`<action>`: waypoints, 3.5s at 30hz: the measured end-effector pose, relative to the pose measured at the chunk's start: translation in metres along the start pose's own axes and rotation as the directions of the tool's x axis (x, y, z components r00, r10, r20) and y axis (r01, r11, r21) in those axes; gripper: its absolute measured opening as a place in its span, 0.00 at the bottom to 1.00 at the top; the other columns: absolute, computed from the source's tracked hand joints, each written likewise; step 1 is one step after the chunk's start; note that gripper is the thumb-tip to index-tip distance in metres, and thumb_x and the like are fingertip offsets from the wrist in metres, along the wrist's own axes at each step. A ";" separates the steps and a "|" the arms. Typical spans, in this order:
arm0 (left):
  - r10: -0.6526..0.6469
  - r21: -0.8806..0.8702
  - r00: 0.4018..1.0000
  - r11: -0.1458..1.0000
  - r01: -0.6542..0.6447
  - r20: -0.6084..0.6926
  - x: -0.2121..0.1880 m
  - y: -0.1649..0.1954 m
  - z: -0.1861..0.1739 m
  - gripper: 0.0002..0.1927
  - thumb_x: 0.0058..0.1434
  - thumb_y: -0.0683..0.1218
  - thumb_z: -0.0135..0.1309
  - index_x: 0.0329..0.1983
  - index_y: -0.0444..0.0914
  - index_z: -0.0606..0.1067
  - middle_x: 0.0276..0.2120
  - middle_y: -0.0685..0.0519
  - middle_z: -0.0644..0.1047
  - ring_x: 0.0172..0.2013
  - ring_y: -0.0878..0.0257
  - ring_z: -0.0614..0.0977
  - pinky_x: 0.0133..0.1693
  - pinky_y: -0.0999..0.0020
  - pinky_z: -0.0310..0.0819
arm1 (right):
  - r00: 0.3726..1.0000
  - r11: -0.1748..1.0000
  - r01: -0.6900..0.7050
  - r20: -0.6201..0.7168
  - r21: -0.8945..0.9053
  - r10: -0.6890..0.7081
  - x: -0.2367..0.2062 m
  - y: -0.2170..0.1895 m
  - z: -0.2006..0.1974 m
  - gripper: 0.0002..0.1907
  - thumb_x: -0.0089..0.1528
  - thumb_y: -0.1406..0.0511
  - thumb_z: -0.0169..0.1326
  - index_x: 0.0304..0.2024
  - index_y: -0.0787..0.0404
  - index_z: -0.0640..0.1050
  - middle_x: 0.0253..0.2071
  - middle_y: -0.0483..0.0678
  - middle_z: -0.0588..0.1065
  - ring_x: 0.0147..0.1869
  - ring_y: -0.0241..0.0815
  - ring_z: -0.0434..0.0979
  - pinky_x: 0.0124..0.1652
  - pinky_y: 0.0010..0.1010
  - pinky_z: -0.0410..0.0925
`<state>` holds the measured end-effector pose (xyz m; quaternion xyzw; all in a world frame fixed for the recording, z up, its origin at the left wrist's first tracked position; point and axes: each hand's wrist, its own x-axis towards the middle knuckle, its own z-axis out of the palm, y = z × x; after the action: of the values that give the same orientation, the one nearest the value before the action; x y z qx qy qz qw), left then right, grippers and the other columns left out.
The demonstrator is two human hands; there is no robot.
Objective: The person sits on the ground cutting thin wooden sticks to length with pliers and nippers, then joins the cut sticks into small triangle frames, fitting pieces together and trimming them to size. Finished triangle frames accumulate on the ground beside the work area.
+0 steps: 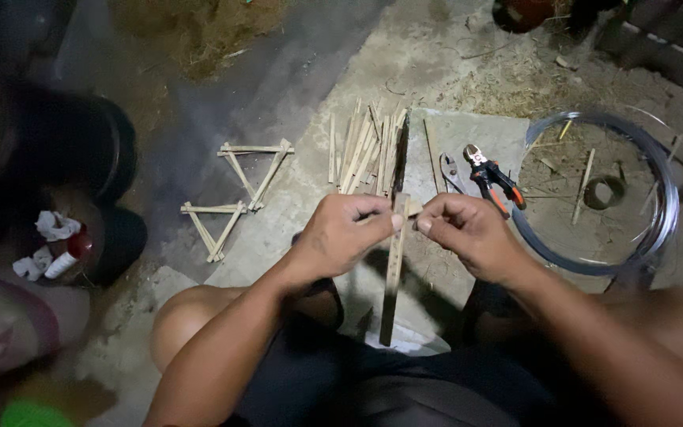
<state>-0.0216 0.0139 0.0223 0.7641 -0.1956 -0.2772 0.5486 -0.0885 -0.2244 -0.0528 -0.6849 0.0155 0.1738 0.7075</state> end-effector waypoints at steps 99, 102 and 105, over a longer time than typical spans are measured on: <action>-0.188 0.162 0.982 0.969 0.185 0.003 0.014 -0.023 0.018 0.18 0.59 0.54 0.54 0.42 0.37 0.82 0.28 0.44 0.82 0.31 0.57 0.84 0.37 0.63 0.77 | 0.954 0.787 0.217 -0.044 -0.577 -0.296 -0.008 -0.031 0.017 0.05 0.63 0.69 0.56 0.41 0.64 0.80 0.24 0.50 0.77 0.24 0.38 0.75 0.27 0.31 0.69; -0.141 0.074 0.990 0.987 0.142 -0.014 0.010 -0.029 0.020 0.18 0.59 0.53 0.57 0.43 0.35 0.82 0.30 0.47 0.83 0.32 0.63 0.84 0.37 0.65 0.78 | 0.955 0.823 0.177 -0.109 -0.540 -0.277 -0.012 -0.018 0.021 0.05 0.63 0.70 0.57 0.41 0.64 0.80 0.21 0.51 0.75 0.22 0.39 0.72 0.25 0.32 0.66; -0.131 0.022 0.991 0.991 0.131 -0.017 0.011 -0.037 0.024 0.17 0.61 0.52 0.58 0.42 0.34 0.82 0.30 0.48 0.83 0.32 0.65 0.83 0.37 0.66 0.78 | 0.873 0.654 0.336 -0.037 -0.677 -0.487 -0.012 -0.007 0.021 0.08 0.60 0.72 0.57 0.42 0.65 0.80 0.23 0.52 0.74 0.24 0.44 0.75 0.27 0.34 0.67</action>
<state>-0.0289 0.0016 -0.0212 0.7838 -0.1441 -0.3045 0.5218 -0.1019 -0.2063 -0.0414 -0.8869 -0.1257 -0.0730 0.4386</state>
